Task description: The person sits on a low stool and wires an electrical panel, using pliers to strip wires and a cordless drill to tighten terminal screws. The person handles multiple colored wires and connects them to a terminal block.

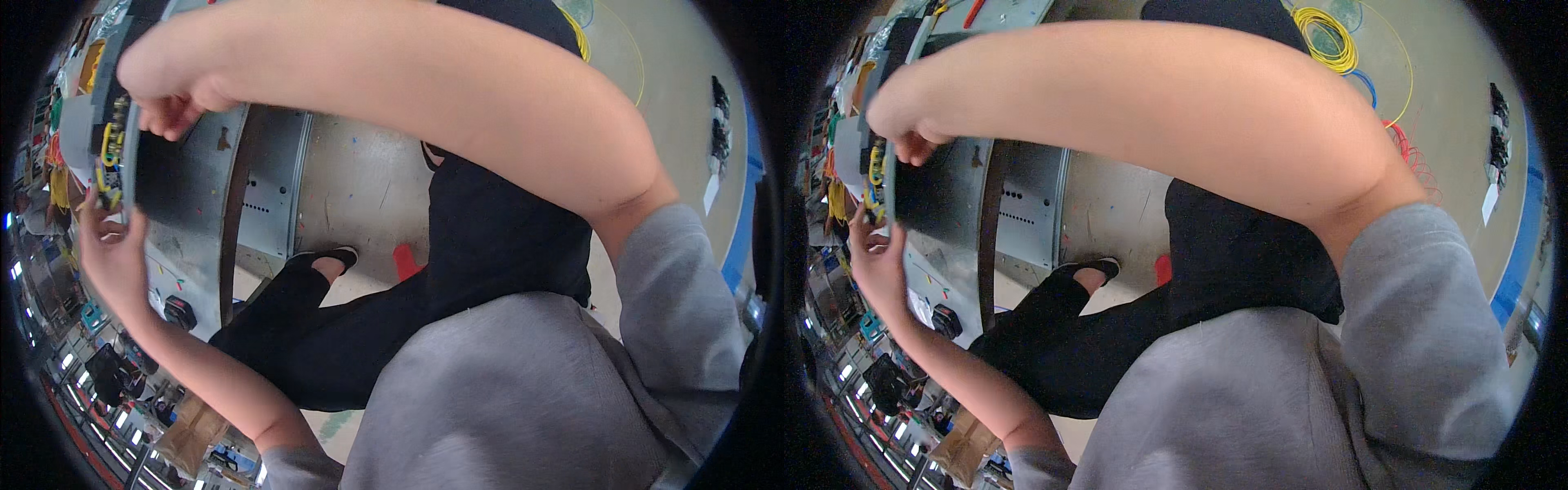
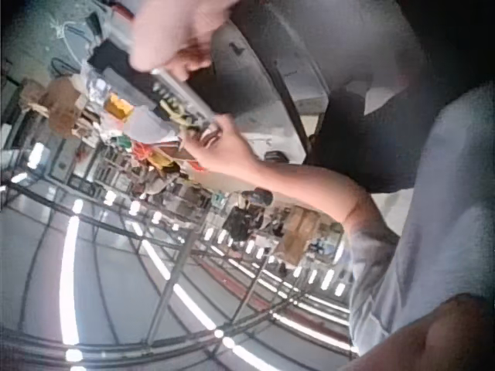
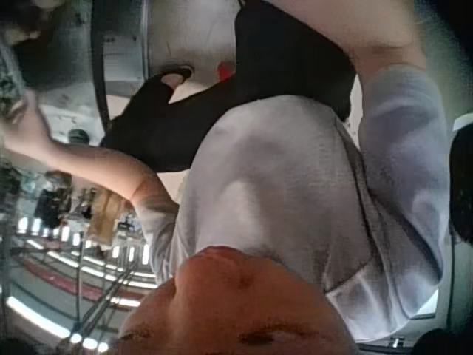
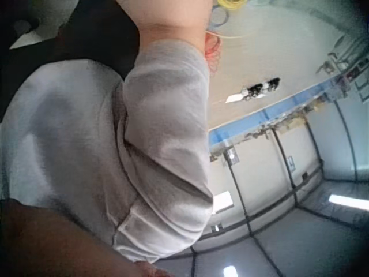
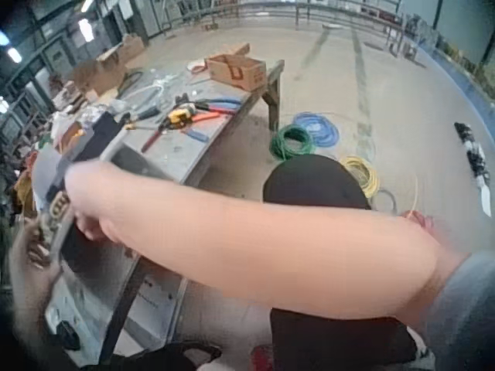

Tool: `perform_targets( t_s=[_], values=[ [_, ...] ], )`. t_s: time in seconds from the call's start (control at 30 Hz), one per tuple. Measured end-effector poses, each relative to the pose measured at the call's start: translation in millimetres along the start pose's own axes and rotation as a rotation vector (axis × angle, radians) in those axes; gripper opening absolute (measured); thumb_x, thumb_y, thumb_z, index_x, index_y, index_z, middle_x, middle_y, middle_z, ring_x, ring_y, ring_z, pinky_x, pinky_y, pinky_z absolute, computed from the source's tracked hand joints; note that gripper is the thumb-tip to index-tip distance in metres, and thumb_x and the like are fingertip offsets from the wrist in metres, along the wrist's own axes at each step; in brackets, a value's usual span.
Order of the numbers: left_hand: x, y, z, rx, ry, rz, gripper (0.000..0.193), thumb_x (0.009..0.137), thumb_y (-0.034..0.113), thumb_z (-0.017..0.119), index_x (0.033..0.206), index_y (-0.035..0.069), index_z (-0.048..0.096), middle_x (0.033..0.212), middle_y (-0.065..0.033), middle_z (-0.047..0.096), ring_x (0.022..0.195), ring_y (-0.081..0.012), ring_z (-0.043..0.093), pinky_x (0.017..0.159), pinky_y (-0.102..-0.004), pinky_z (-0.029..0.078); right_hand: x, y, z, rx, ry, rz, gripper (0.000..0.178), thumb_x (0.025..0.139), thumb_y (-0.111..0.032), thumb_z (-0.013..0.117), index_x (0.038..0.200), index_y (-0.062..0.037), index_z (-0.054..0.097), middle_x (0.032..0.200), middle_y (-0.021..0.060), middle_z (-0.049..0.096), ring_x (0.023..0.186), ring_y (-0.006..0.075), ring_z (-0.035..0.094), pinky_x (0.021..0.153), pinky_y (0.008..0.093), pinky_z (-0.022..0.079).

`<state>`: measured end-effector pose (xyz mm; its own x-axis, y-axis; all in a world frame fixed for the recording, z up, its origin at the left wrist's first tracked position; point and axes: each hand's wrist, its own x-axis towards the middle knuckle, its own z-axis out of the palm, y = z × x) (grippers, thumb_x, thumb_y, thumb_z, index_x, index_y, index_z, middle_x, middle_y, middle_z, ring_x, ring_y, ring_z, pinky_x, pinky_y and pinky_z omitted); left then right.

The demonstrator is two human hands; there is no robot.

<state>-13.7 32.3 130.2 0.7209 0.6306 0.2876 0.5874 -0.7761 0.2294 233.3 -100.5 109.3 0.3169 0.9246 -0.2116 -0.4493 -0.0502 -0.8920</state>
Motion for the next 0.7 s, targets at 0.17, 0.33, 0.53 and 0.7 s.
perform_targets(
  t_s=[0.17, 0.33, 0.53, 0.7],
  values=[
    [40.2, 15.4, -36.1, -0.006, 0.030, -0.049, 0.062, 0.094, 0.010, 0.081, 0.153, 0.006, 0.065, 0.118, -0.0062, 0.073, 0.095, -0.0107, 0.065, 0.083, -0.0273, 0.056, 60.4, -35.0, 5.4, 0.014, -0.148, -0.108, 0.026, 0.088, 0.013, 0.059, 0.111, 0.0113, 0.072, 0.102, 0.0249, 0.074, 0.081, 0.0304, 0.072, 0.069, 0.0424, 0.064],
    [55.1, -6.1, -42.4, -0.107, 0.037, -0.010, 0.061, 0.092, 0.012, 0.080, 0.151, 0.007, 0.067, 0.123, -0.0088, 0.072, 0.101, -0.0124, 0.066, 0.087, -0.0301, 0.057, 33.4, -26.8, 7.6, -0.252, 0.010, -0.366, 0.021, 0.092, -0.002, 0.062, 0.101, 0.0038, 0.080, 0.098, 0.0225, 0.080, 0.085, 0.0323, 0.078, 0.075, 0.0420, 0.064],
    [58.3, -14.7, -64.3, -0.155, 0.084, -0.064, 0.068, 0.084, 0.005, 0.068, 0.152, 0.007, 0.067, 0.115, -0.0070, 0.071, 0.103, -0.0138, 0.065, 0.087, -0.0304, 0.056, 18.1, -19.9, 53.7, 0.015, 0.197, -0.598, 0.019, 0.087, 0.002, 0.060, 0.089, 0.0047, 0.079, 0.086, 0.0216, 0.080, 0.085, 0.0302, 0.079, 0.079, 0.0396, 0.059],
    [62.2, -29.9, -69.0, -0.252, 0.184, -0.075, 0.066, 0.084, 0.004, 0.066, 0.151, 0.006, 0.068, 0.116, -0.0076, 0.073, 0.103, -0.0138, 0.065, 0.087, -0.0294, 0.054, 12.5, -26.7, 64.5, 0.109, 0.083, -0.540, 0.025, 0.083, 0.008, 0.053, 0.098, 0.0109, 0.072, 0.094, 0.0253, 0.079, 0.094, 0.0327, 0.079, 0.085, 0.0399, 0.059]
  ],
)
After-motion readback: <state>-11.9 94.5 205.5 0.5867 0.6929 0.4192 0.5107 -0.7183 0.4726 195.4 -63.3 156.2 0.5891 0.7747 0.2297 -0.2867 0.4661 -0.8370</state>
